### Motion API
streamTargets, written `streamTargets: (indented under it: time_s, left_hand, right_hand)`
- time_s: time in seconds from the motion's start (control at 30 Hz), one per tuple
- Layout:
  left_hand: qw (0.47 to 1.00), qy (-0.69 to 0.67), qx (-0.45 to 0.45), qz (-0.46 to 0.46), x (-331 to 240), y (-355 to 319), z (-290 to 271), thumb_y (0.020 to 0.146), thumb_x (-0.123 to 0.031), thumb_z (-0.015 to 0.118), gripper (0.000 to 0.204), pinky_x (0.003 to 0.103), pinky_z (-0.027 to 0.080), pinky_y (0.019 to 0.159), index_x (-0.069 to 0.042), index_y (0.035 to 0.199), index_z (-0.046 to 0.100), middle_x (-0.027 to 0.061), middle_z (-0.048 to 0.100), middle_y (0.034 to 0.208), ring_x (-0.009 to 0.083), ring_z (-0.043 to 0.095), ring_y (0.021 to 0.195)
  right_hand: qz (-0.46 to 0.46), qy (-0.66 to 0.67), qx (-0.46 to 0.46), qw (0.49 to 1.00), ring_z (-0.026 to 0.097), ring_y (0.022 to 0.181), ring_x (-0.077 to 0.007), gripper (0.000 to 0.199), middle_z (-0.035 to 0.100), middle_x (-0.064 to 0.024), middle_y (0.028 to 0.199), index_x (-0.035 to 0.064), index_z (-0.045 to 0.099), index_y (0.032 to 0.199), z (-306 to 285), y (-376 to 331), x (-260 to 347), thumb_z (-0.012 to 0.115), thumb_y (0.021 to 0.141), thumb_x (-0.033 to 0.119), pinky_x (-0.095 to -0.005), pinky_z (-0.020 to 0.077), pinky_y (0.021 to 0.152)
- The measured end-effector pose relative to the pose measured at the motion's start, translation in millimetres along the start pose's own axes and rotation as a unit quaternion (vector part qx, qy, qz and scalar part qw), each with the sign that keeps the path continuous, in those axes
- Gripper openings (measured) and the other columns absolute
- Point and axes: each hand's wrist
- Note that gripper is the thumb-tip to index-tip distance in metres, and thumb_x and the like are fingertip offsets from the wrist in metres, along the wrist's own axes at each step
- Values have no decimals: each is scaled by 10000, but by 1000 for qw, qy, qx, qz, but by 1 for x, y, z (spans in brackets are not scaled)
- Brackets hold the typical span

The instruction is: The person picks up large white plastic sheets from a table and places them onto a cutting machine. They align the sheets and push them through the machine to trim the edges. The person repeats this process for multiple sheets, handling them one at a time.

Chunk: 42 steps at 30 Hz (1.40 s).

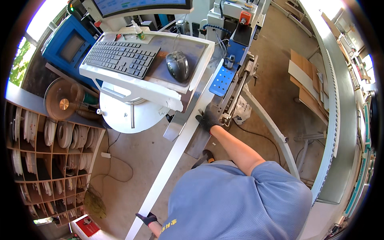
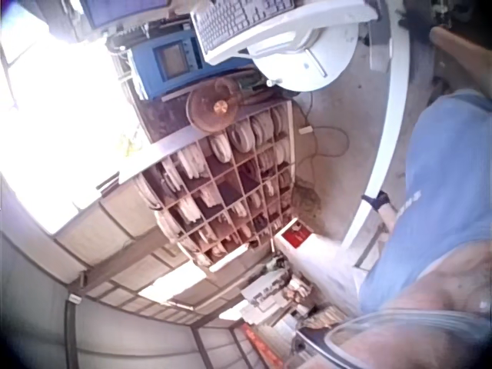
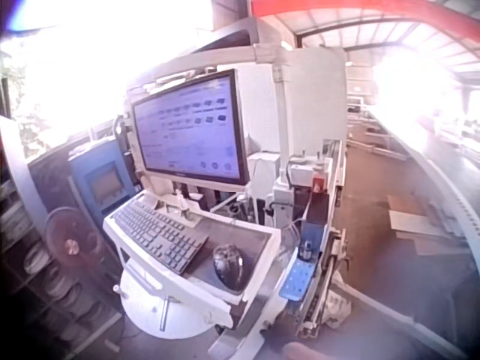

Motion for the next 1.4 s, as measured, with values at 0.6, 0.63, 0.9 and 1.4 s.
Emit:
streamTargets:
  time_s: [0.6,0.63,0.9,1.4]
  left_hand:
    - [397,717,397,414,-30,-149,227,540,-371,880,1106,470,220,1141,-35,1439,330,196,360,1458,363,277,1379]
    - [384,710,410,424,-26,-150,237,538,-376,882,1122,475,210,1143,-35,1446,319,198,351,1465,363,269,1385]
    - [418,638,465,449,16,-166,276,594,-374,864,1103,492,179,1153,-34,1467,282,218,334,1480,381,263,1391]
    - [459,722,345,387,-46,-133,164,590,-375,846,1079,487,157,1162,-26,1458,308,215,319,1497,367,252,1404]
  right_hand:
    - [-14,221,-48,974,620,832,-419,585,620,-265,916,-28,414,1257,10,-51,-22,630,863,346,-448,490,749]
    - [-5,231,-3,973,626,822,-405,634,624,-257,913,-31,370,1300,20,-77,-15,637,861,340,-437,494,736]
    - [-43,128,-22,991,647,867,-381,968,630,-296,989,-173,58,1423,91,-110,7,655,833,308,-415,510,774]
    - [-53,77,-120,988,635,893,-439,800,649,-286,922,-96,344,1294,9,0,2,711,756,368,-468,500,799]
Point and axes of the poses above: each hand's wrist, its own y-axis towards the middle knuckle, its own z-axis out of the palm, x = y × z
